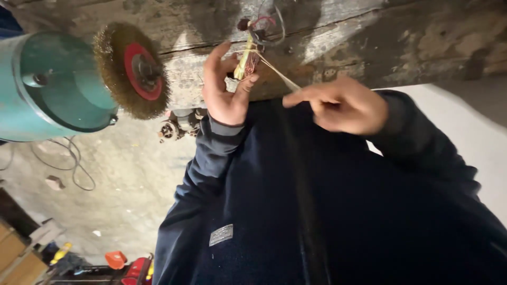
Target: The person winds a length of cord tightly around a small mechanical component with copper windings, pulling the cord taut by hand with each turn and rotating the component as they work. They occasionally use pliers to hold or adjust the part while continuing to wrap and tighten the cord.
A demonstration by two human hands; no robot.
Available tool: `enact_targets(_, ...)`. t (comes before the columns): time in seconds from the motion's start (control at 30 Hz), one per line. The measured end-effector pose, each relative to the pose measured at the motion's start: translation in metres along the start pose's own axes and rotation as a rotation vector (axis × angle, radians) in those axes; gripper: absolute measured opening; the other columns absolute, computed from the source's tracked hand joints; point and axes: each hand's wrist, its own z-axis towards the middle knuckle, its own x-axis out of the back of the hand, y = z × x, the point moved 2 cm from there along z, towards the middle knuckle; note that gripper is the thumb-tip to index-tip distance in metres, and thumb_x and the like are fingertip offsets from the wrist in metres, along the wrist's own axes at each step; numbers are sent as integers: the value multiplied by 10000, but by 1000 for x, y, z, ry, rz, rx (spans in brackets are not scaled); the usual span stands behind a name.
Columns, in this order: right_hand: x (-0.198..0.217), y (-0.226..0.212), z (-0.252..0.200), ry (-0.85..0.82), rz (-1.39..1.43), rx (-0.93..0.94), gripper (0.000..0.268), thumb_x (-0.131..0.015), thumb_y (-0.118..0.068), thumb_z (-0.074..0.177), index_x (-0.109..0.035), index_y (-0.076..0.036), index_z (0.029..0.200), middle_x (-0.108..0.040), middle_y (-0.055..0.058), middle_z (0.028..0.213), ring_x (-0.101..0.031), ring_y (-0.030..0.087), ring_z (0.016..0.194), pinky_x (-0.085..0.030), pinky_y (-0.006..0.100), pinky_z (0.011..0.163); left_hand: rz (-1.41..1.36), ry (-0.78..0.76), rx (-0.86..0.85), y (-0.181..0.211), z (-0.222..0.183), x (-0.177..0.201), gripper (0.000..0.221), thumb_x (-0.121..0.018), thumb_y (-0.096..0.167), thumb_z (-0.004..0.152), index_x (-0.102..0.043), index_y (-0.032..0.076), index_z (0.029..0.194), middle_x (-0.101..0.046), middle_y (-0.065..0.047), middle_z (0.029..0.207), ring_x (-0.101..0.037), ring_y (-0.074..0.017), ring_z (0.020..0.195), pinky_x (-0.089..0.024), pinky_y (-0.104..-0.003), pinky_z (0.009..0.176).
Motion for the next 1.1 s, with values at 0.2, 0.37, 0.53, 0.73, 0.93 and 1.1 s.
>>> enact_targets(0.2,15,13,-24,-164,113,687,205,-639,-168,1032,-560,-147,844,-610,79,885,-597,202,798,-500,337,704,34,13,-22,-3,14,9,716,-858,86,973,-414,58,1533,-751,-95,1097,-708,-181,1094,-516,-330,1091)
enact_targets(0.37,4,21,-31,-179,180,553,265,-646,-297,987,-736,-55,1044,-585,37,751,-529,191,627,-446,343,598,24,-3,9,-4,15,14,715,-858,119,998,-417,57,1557,-738,-106,1185,-729,-179,1095,-568,-325,1044)
enact_targets(0.53,7,30,-53,61,-179,139,454,-653,-353,987,-606,-25,677,-554,32,648,-507,195,509,-410,380,505,-40,8,-20,-3,28,19,760,-842,172,998,-347,46,1561,-610,-150,1462,-733,-205,1221,-601,-333,1034)
enact_targets(0.73,14,37,-94,155,390,638,447,-679,-265,999,-670,-128,574,-627,3,606,-505,131,532,-394,337,552,-62,61,-91,-46,30,37,492,-797,166,1053,-542,58,1459,-699,-101,1353,-723,-182,1210,-612,-333,1090)
enact_targets(0.93,22,81,-69,234,-312,77,394,-589,-268,1008,-659,-35,698,-546,35,633,-509,140,553,-383,329,532,-315,59,59,-22,23,30,576,-825,190,1045,-526,10,1503,-702,-86,1257,-653,-169,1127,-499,-297,1066)
enact_targets(1.1,-10,172,-22,318,247,-355,361,-617,-329,1021,-674,-17,850,-567,32,654,-509,101,588,-420,330,546,-827,138,55,0,22,9,571,-776,318,987,-530,35,1417,-672,-33,1318,-627,-160,1241,-457,-367,1117)
